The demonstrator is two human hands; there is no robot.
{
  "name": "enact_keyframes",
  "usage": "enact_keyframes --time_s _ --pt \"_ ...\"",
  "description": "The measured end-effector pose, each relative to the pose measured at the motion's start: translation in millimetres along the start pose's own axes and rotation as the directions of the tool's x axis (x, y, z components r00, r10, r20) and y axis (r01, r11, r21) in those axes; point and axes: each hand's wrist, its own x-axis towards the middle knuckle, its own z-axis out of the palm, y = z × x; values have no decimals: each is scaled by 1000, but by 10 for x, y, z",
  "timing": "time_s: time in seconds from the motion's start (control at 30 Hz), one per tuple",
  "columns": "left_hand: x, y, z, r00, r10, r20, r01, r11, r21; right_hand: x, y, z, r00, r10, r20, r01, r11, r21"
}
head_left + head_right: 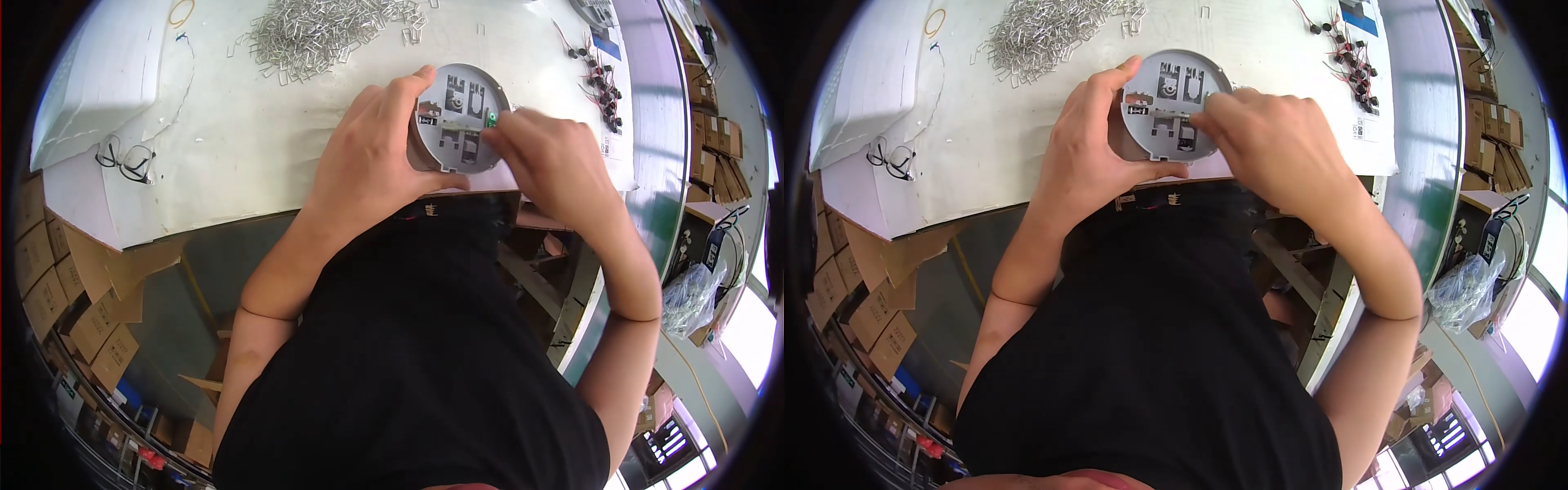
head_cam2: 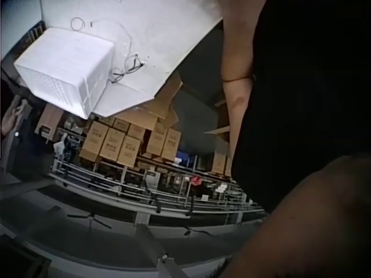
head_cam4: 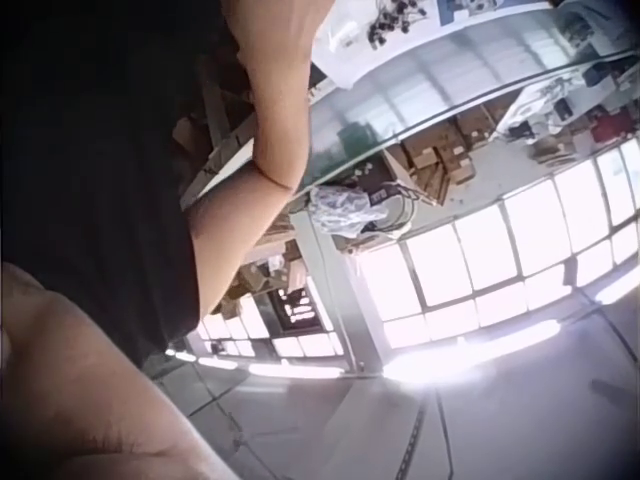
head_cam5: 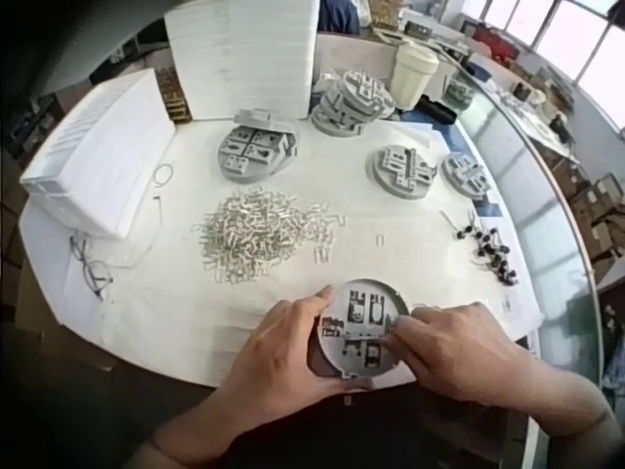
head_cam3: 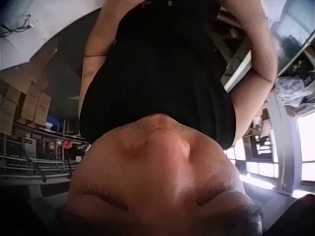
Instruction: Assembling small metal and plastic parts into a circular base on a production line.
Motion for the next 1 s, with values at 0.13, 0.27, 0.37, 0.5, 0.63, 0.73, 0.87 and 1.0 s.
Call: enact_keyframes --time_s 0.13,0.27,0.37,0.5,0.63,0.73,0.87,1.0 --pt "-66 -47 -230 995 -19 102 27 996 -79 -104 -133 66 979 26 -203 46 939 341" --pt "65 16 -279 937 -269 224 318 921 -224 -234 -282 346 949 -28 -314 99 973 210" --pt "5 -98 -87 979 -202 38 203 917 -345 -203 -372 476 873 -76 -481 148 982 114" --pt "41 36 -132 973 -221 -67 152 832 -534 -212 -261 350 751 -155 -641 227 973 31" --pt "127 75 -172 982 -170 -82 136 937 -323 -105 369 121 586 137 -799 107 964 243" --pt "89 28 -261 978 -207 -10 198 948 -250 -354 1722 -434 434 537 -724 -257 844 471" --pt "-5 -204 -209 990 -69 -126 39 974 -223 -1507 3944 -493 106 930 -353 -467 360 808" --pt "0 -194 -176 984 -130 -124 98 967 -236 -2218 4860 93 106 829 -549 -866 348 360"
